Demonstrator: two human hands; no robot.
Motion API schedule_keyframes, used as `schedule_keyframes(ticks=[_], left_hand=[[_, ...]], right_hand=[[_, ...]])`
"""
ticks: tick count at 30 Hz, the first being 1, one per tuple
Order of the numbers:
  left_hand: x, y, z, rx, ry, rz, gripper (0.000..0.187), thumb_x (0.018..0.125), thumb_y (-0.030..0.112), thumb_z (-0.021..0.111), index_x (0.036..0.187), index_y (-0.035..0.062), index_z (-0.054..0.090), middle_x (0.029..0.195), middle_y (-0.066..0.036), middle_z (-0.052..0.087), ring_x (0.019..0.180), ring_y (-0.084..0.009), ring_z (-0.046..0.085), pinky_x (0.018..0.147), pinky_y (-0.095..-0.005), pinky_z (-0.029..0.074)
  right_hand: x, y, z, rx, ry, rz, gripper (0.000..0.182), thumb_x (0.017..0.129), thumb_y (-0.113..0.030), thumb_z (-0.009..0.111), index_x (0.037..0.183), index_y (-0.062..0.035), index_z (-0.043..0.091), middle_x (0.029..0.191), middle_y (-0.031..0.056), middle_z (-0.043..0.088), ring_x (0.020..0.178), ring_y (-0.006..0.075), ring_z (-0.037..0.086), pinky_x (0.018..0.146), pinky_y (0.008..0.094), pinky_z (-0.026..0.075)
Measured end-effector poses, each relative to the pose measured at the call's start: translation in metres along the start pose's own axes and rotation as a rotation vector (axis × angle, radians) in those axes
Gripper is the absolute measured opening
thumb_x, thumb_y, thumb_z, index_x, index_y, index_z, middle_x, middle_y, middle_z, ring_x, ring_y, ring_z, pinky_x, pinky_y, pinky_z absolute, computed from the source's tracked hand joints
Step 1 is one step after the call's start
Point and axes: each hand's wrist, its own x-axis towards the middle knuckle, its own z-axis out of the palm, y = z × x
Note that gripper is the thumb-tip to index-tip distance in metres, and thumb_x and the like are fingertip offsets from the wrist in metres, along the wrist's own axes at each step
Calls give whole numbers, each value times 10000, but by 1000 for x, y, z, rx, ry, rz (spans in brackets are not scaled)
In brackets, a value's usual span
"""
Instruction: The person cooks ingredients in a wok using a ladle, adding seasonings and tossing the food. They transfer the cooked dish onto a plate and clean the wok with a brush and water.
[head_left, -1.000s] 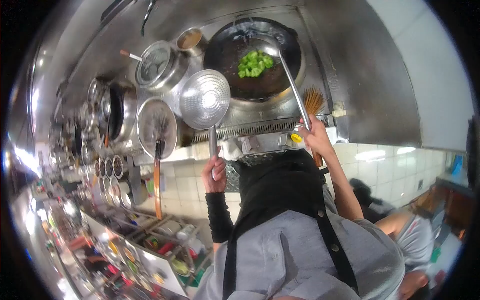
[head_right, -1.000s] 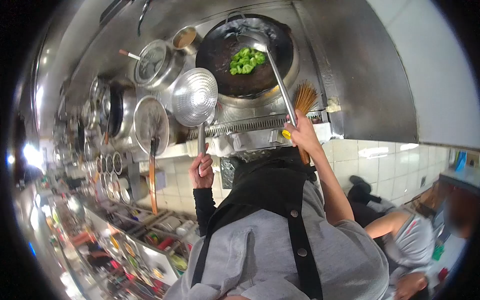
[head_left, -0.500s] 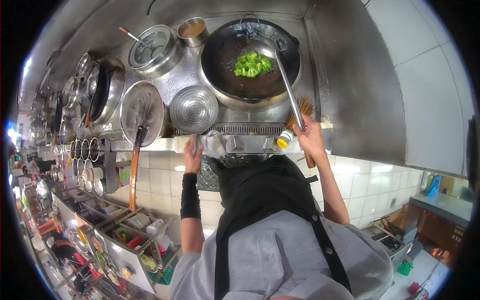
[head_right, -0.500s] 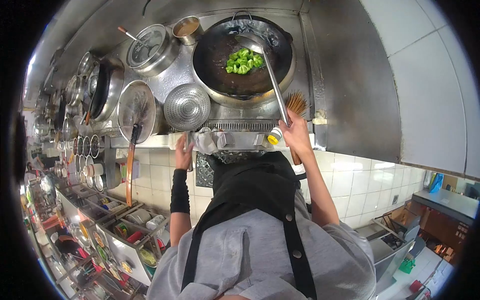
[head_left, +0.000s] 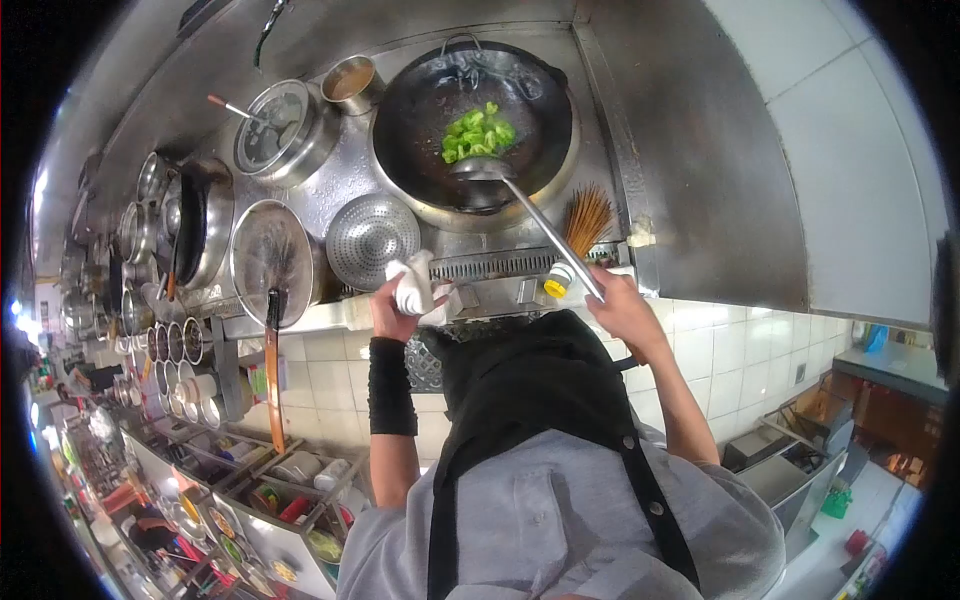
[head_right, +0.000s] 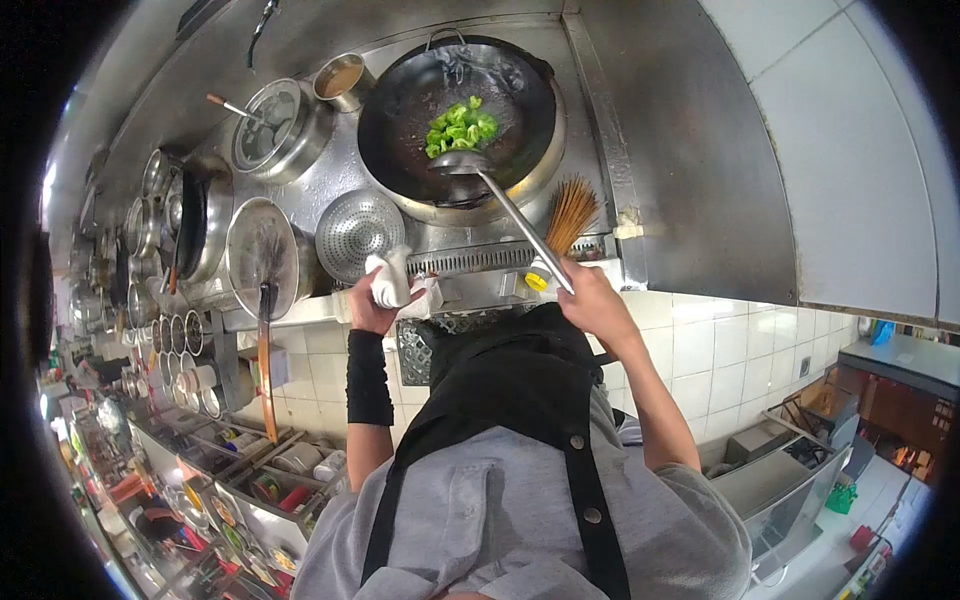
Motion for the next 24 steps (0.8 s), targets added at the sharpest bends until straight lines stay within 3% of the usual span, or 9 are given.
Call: schedule_keyframes(ticks=[1,3,5,9,12,17,21,22,24], left_hand=[[-3,7,25,-77,-153,-43,513,998,330,449,1371,-19,501,1191,-222,639,1119,-395,640,919,-557,572],[17,10,43,46,-53,-65,515,1013,362,416,1337,-24,525,1141,-234,645,1018,-358,662,793,-460,605],[73,1,3,157,-19,-163,458,1026,359,426,1274,-4,555,1044,-223,649,854,-285,635,589,-326,534],[105,-8,26,274,34,-165,428,1085,413,352,1300,89,532,1152,-185,633,963,-361,654,689,-391,596],[107,13,88,300,-1,-319,580,1080,570,257,1352,111,485,1222,-186,625,1048,-408,640,801,-486,608],[184,-15,88,88,2,-456,393,1087,392,380,1160,80,606,1097,-156,654,976,-373,633,772,-459,574],[149,-24,108,148,-191,-375,246,1051,247,462,1089,86,645,964,-84,663,919,-279,635,775,-470,551],[136,-23,113,38,-118,-469,221,1044,209,470,1080,74,640,977,-104,663,939,-267,644,777,-474,559],[114,-29,119,17,-80,-384,232,1045,199,460,1055,34,623,990,-154,654,955,-312,642,801,-494,572]], right_hand=[[1,8,13,-64,-12,29,408,877,-56,598,1277,18,569,815,248,651,703,394,641,669,493,518],[6,18,34,-196,-30,85,400,849,-34,584,1230,74,532,952,354,665,981,519,631,911,564,492],[7,7,41,-170,-48,94,352,838,-16,562,1151,126,491,902,366,659,927,530,648,877,567,510],[3,-7,37,-49,-100,123,336,823,1,546,1112,159,479,803,372,641,841,530,663,798,564,530],[-1,-10,29,30,-96,109,323,819,7,531,1094,168,473,787,373,634,702,482,676,673,534,550],[2,-18,27,132,-108,143,291,807,5,517,1051,159,484,715,312,631,486,357,645,476,459,526],[21,-27,1,95,-130,133,250,795,12,510,996,160,516,695,297,624,505,361,655,487,454,535],[27,-25,1,81,-121,115,246,792,14,507,988,162,523,697,295,626,507,365,656,491,455,539],[34,-37,2,59,-139,172,261,787,20,518,991,182,543,735,307,648,584,422,680,565,490,562]])
